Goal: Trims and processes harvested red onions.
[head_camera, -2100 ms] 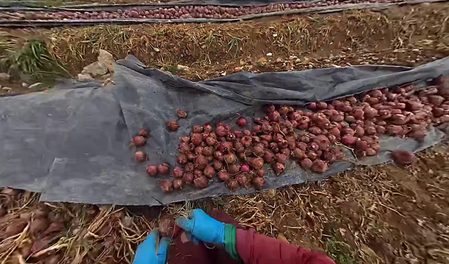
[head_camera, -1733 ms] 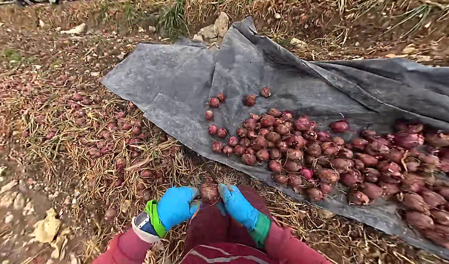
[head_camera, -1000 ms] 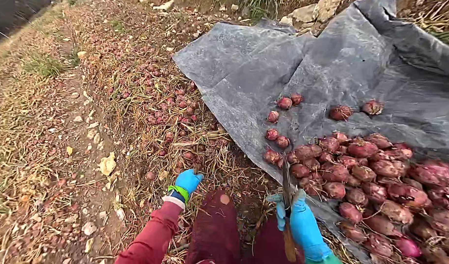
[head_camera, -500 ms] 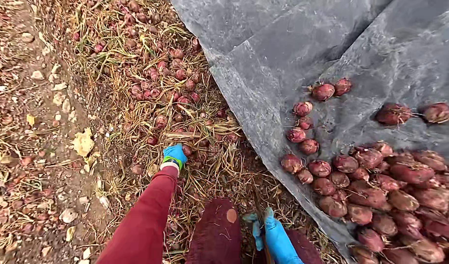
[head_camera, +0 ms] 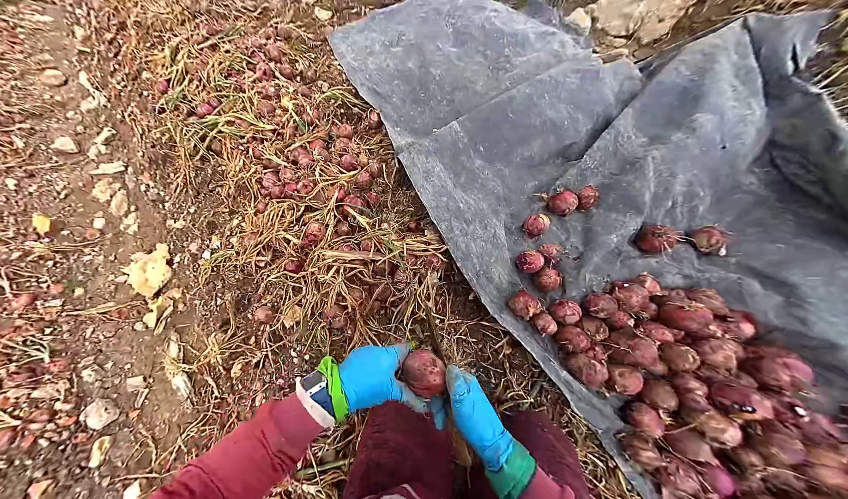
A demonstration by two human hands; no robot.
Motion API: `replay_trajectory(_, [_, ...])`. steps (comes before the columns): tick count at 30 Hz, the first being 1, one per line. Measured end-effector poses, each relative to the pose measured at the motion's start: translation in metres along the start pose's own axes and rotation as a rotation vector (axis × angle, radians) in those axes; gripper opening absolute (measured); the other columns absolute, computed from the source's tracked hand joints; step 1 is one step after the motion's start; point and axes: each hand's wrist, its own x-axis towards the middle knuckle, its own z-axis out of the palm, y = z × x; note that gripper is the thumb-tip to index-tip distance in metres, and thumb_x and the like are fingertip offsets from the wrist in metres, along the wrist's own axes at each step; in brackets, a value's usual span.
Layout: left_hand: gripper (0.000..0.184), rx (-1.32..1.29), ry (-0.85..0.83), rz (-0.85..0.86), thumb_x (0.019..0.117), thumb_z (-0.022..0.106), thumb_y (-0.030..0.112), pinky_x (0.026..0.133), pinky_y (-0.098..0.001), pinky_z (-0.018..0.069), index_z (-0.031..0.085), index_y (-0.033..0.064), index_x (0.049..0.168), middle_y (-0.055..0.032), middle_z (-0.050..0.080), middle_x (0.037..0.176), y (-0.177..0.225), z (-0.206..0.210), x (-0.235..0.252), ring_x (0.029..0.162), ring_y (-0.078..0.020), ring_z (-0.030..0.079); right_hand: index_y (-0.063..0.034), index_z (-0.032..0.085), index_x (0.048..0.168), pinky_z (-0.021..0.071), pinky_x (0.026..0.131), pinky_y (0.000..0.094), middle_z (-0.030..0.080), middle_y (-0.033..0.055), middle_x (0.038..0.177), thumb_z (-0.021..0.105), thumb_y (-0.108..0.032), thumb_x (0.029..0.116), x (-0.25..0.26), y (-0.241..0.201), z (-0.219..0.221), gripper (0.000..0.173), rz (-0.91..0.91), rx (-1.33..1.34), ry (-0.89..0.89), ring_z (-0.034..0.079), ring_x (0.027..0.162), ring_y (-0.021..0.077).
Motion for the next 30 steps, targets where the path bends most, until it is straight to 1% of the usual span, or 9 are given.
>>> replay_trajectory(3, [0.072, 0.192, 0.001, -0.004, 0.0782, 0.078, 0.07, 0.094, -0.0626, 0.0544, 0.067, 0.021, 0.13, -0.0069, 0.074, 0.114, 0.003, 0.0, -0.022, 0.108, -0.0284, 0.07, -0.0092, 0.069, 0.092, 0.0532, 0.042, 0.0392, 0.06, 0.006, 0.06, 0.016, -0.084, 0.0935, -0.034, -0.003, -0.006, 0.091, 0.037, -0.08, -0.051, 0.058, 0.045, 0.0205])
replay_trajectory(8, [0.066, 0.071, 0.351, -0.119, 0.0819, 0.071, 0.074, 0.09, -0.0589, 0.0581, 0.072, 0.0184, 0.118, -0.0068, 0.076, 0.102, -0.003, 0.012, -0.038, 0.098, -0.0266, 0.073, -0.0052, 0.07, 0.101, 0.0501, 0.038, 0.0399, 0.056, 0.0086, 0.057, 0.015, -0.076, 0.0992, -0.072, 0.019, -0.021, 0.089, 0.065, 0.012, 0.003, 0.052, 0.04, 0.0214])
replay_trajectory(12, [0.052, 0.303, 0.007, 0.164, 0.1068, 0.045, 0.053, 0.09, -0.0657, 0.0531, 0.07, 0.0074, 0.111, -0.017, 0.072, 0.108, 0.059, 0.058, -0.05, 0.104, -0.0369, 0.07, -0.0109, 0.068, 0.097, 0.0541, 0.047, 0.0403, 0.062, 0.0053, 0.063, 0.02, -0.085, 0.0916, -0.077, 0.016, -0.028, 0.089, 0.154, -0.238, -0.177, 0.059, 0.048, 0.0202])
replay_trajectory(15, [0.046, 0.269, 0.057, 0.079, 0.1086, 0.044, 0.049, 0.092, -0.0643, 0.0531, 0.07, 0.0131, 0.119, -0.0135, 0.073, 0.114, 0.067, 0.048, -0.026, 0.109, -0.0351, 0.069, -0.0102, 0.071, 0.095, 0.0512, 0.042, 0.0381, 0.06, 0.005, 0.06, 0.018, -0.087, 0.0907, -0.074, 0.008, -0.042, 0.093, 0.027, -0.153, 0.031, 0.055, 0.044, 0.0189])
replay_trajectory(18, [0.047, 0.136, 0.376, -0.249, 0.1056, 0.045, 0.056, 0.093, -0.0631, 0.0545, 0.071, 0.021, 0.121, -0.0089, 0.075, 0.115, 0.014, -0.002, 0.034, 0.11, -0.0314, 0.071, -0.0044, 0.069, 0.099, 0.0511, 0.038, 0.0395, 0.057, 0.0083, 0.056, 0.004, -0.063, 0.1039, -0.056, 0.01, -0.061, 0.088, 0.003, 0.048, 0.358, 0.054, 0.04, 0.0208])
replay_trajectory(21, [0.042, 0.057, 0.539, -0.431, 0.1007, 0.058, 0.048, 0.096, -0.0666, 0.0532, 0.069, 0.0202, 0.13, -0.0117, 0.073, 0.122, -0.076, -0.031, 0.105, 0.114, -0.0348, 0.07, -0.0035, 0.07, 0.107, 0.052, 0.039, 0.0404, 0.06, 0.0098, 0.058, 0.003, -0.062, 0.1046, -0.045, 0.03, -0.08, 0.089, 0.146, 0.049, 0.365, 0.055, 0.041, 0.0221])
replay_trajectory(25, [0.06, 0.139, 0.438, -0.594, 0.0811, 0.081, 0.028, 0.091, -0.0673, 0.056, 0.063, 0.0054, 0.133, -0.025, 0.066, 0.128, -0.168, -0.016, 0.172, 0.112, -0.0441, 0.068, -0.0036, 0.071, 0.111, 0.0528, 0.041, 0.0411, 0.06, 0.0106, 0.06, 0.002, -0.062, 0.1044, -0.039, 0.063, -0.071, 0.09, 0.324, 0.091, 0.282, 0.056, 0.043, 0.023])
replay_trajectory(28, [0.062, 0.187, 0.322, -0.645, 0.0772, 0.086, 0.026, 0.089, -0.0661, 0.058, 0.063, 0.0031, 0.131, -0.0284, 0.056, 0.14, -0.175, -0.013, 0.19, 0.111, -0.0456, 0.067, -0.0033, 0.07, 0.111, 0.0528, 0.041, 0.0427, 0.06, 0.0133, 0.061, 0.004, -0.065, 0.104, -0.031, 0.088, -0.063, 0.09, 0.422, 0.171, 0.271, 0.056, 0.044, 0.0256])
replay_trajectory(30, [0.067, 0.189, 0.276, -0.588, 0.0728, 0.088, 0.038, 0.088, -0.0659, 0.058, 0.066, 0.0077, 0.129, -0.0247, 0.062, 0.132, -0.173, -0.025, 0.185, 0.109, -0.0424, 0.069, -0.0028, 0.07, 0.11, 0.053, 0.04, 0.0438, 0.06, 0.0145, 0.061, 0.003, -0.066, 0.1032, -0.024, 0.096, -0.056, 0.093, 0.473, 0.229, 0.265, 0.057, 0.043, 0.0269])
